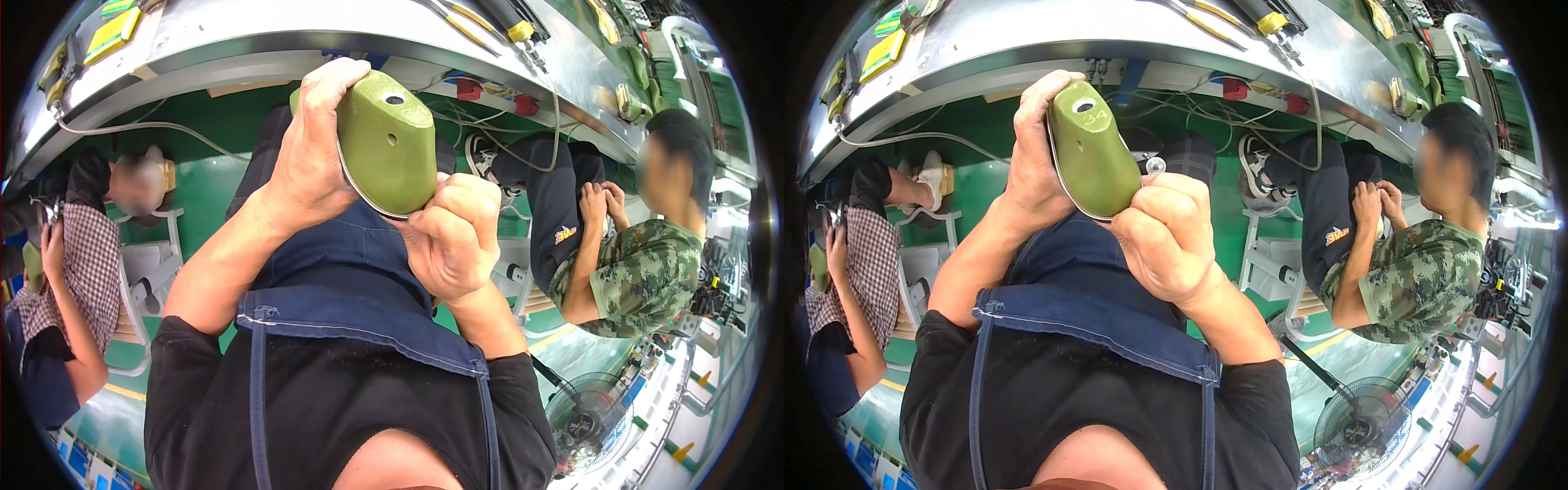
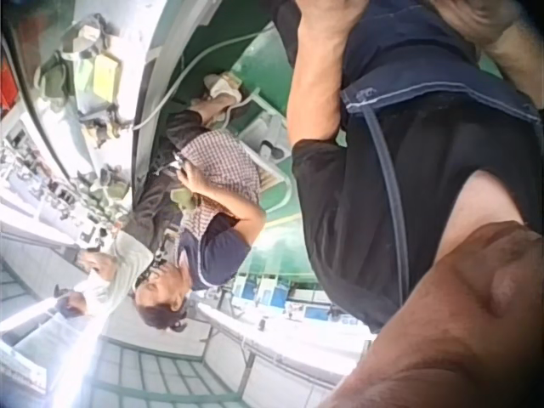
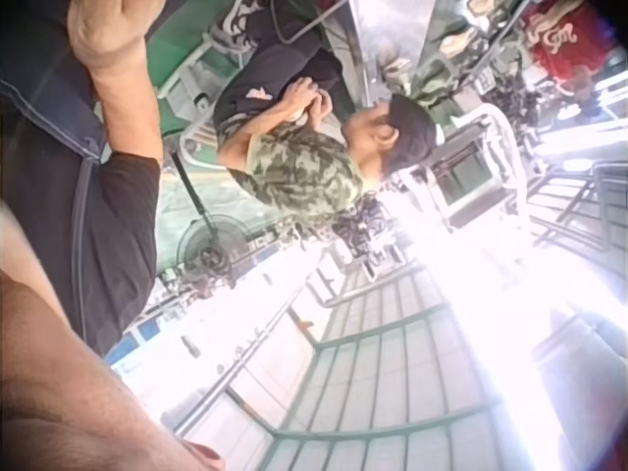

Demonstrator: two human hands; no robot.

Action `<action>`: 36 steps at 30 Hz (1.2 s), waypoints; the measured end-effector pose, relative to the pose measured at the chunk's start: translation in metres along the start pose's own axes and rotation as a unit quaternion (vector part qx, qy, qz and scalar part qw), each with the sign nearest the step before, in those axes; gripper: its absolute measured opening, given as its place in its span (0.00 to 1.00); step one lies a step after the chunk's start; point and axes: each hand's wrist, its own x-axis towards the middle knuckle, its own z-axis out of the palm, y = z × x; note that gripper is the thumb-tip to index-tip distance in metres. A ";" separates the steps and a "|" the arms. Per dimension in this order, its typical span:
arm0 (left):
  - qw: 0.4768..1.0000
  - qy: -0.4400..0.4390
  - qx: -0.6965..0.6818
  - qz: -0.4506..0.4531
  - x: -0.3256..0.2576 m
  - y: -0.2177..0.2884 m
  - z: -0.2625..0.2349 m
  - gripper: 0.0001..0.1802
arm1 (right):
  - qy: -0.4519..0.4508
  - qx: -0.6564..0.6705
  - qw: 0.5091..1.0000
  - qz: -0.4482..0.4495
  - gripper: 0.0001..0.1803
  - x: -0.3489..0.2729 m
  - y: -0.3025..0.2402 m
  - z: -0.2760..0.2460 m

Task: The person assembles green slipper soles by attaching a decorative strap and securing the sole to the upper. They use a staple gun to fasten the components and a hammer to adjust the fit. The person handles the slipper parts one at a time, placing finished units on a nearby table.

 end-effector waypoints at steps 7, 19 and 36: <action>0.999 -0.020 -0.020 -0.045 -0.002 0.006 0.003 0.53 | -0.004 -0.004 1.000 -0.005 0.23 -0.001 0.002 -0.005; 0.986 -0.032 -0.153 -0.064 -0.010 -0.005 0.014 0.62 | -0.011 0.116 0.992 0.041 0.30 -0.011 0.021 -0.006; 0.729 -0.167 -0.431 -0.504 -0.013 0.007 0.026 0.60 | -0.102 0.415 0.832 0.354 0.50 -0.031 0.088 0.010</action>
